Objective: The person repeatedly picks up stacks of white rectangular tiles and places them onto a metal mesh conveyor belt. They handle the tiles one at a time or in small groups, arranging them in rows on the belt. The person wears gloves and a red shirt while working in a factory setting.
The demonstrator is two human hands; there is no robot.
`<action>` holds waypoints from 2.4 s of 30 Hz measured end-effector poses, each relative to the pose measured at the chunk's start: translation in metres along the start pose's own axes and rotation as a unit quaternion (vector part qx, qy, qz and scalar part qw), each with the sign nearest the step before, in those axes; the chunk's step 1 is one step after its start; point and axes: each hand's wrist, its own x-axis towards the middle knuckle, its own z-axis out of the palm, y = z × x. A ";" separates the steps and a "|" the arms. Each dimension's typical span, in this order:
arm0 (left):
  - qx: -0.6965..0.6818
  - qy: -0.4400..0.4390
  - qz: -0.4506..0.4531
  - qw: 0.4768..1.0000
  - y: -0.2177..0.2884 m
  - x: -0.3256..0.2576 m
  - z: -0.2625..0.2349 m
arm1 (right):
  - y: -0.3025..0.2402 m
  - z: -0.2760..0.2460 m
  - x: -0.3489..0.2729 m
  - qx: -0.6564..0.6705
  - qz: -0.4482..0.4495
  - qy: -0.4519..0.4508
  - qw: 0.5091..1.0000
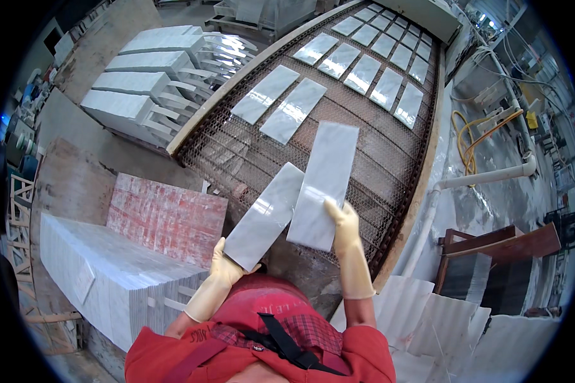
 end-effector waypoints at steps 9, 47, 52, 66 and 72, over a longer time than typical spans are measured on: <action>0.005 -0.022 -0.008 1.000 0.007 0.000 0.008 | -0.051 0.034 0.212 0.005 -0.073 0.053 0.996; -0.022 -0.028 -0.023 0.999 0.018 0.014 0.019 | 0.121 0.008 -0.015 -0.213 0.099 -0.142 0.962; -0.071 -0.024 -0.020 0.997 0.015 0.017 0.009 | 0.138 0.051 -0.042 -0.237 0.171 -0.210 0.933; -0.015 0.039 0.027 0.999 0.006 0.008 0.019 | 0.131 0.055 -0.037 -0.134 0.223 -0.139 0.956; 0.111 0.014 0.070 0.991 0.001 0.008 0.019 | 0.117 0.030 -0.026 -0.170 0.250 -0.156 0.940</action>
